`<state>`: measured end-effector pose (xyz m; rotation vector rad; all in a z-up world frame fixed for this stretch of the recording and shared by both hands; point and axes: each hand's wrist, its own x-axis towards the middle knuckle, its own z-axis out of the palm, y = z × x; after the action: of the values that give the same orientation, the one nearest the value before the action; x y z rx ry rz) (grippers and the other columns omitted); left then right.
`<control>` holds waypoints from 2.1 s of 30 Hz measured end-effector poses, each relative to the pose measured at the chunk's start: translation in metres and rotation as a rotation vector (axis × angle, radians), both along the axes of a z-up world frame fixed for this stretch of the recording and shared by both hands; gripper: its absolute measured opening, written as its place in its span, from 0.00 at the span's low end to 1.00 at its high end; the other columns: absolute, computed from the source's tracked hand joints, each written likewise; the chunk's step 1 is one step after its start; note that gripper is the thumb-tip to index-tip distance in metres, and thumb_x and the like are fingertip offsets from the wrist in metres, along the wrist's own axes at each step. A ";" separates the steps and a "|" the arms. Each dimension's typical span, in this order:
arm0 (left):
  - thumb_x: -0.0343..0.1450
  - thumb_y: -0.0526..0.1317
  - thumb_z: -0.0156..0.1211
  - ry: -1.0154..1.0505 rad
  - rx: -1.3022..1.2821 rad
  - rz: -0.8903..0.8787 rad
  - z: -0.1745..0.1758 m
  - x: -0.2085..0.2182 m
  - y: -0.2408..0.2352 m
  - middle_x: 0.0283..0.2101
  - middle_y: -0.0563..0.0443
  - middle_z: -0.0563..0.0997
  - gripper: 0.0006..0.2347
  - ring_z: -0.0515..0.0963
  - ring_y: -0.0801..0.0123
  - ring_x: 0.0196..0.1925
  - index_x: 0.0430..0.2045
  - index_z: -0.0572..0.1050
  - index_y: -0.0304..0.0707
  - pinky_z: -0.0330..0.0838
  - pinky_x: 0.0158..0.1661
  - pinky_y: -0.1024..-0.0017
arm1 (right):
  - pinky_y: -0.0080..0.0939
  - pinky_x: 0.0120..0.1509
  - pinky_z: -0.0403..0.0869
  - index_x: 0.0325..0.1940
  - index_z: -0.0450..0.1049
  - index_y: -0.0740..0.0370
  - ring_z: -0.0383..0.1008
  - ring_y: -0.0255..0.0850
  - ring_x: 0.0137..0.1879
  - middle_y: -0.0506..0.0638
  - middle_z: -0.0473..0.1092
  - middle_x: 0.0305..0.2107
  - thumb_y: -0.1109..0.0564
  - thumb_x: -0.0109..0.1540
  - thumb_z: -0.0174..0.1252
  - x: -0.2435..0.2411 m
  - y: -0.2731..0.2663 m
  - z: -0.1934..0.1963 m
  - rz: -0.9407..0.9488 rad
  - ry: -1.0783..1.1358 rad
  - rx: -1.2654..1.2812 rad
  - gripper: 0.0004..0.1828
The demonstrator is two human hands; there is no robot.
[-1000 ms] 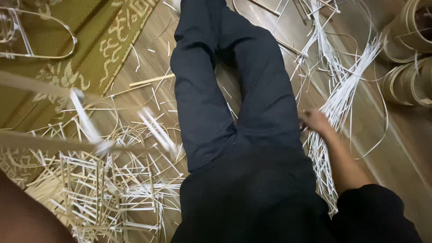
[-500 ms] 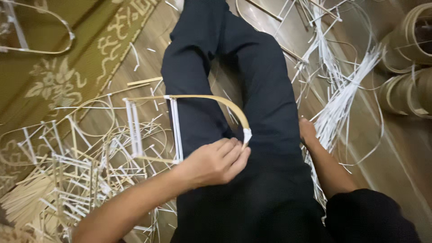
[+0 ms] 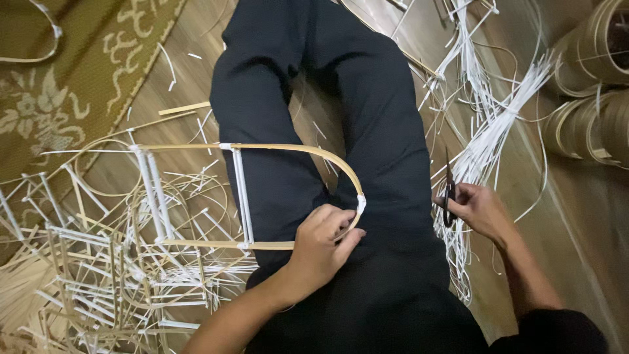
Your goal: The person sits on the floor and weaves white plastic strips around a curved bamboo frame. They wrap the strips tightly around the bamboo, then use scissors to cut the excess material. The person repeats this process, securing the strips at various points along the frame.
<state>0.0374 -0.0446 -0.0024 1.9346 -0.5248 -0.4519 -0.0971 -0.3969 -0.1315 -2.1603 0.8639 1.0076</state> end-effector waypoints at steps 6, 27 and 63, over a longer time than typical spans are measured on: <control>0.65 0.32 0.69 0.040 0.071 0.019 -0.015 -0.004 -0.003 0.30 0.48 0.79 0.06 0.79 0.63 0.30 0.33 0.81 0.32 0.73 0.31 0.68 | 0.40 0.31 0.74 0.50 0.76 0.54 0.74 0.37 0.27 0.48 0.78 0.28 0.54 0.64 0.56 0.035 0.062 0.107 0.012 -0.005 0.162 0.11; 0.72 0.33 0.61 0.363 -0.093 0.211 -0.029 -0.012 0.007 0.31 0.53 0.83 0.03 0.80 0.79 0.30 0.33 0.80 0.32 0.75 0.33 0.78 | 0.33 0.31 0.74 0.41 0.74 0.63 0.71 0.32 0.28 0.43 0.67 0.24 0.41 0.68 0.51 0.030 0.084 0.092 0.113 -0.020 1.195 0.21; 0.77 0.30 0.55 0.250 -0.346 0.355 0.024 0.060 0.023 0.39 0.52 0.77 0.11 0.77 0.77 0.37 0.53 0.71 0.31 0.74 0.39 0.77 | 0.30 0.22 0.54 0.30 0.74 0.65 0.55 0.28 0.15 0.40 0.59 0.09 0.39 0.65 0.53 0.014 0.113 0.055 -0.266 -0.135 1.123 0.26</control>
<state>0.0977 -0.0214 0.0211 1.5667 -0.0836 -0.3406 -0.0834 -0.2844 -0.0765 -1.1038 0.3363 0.8745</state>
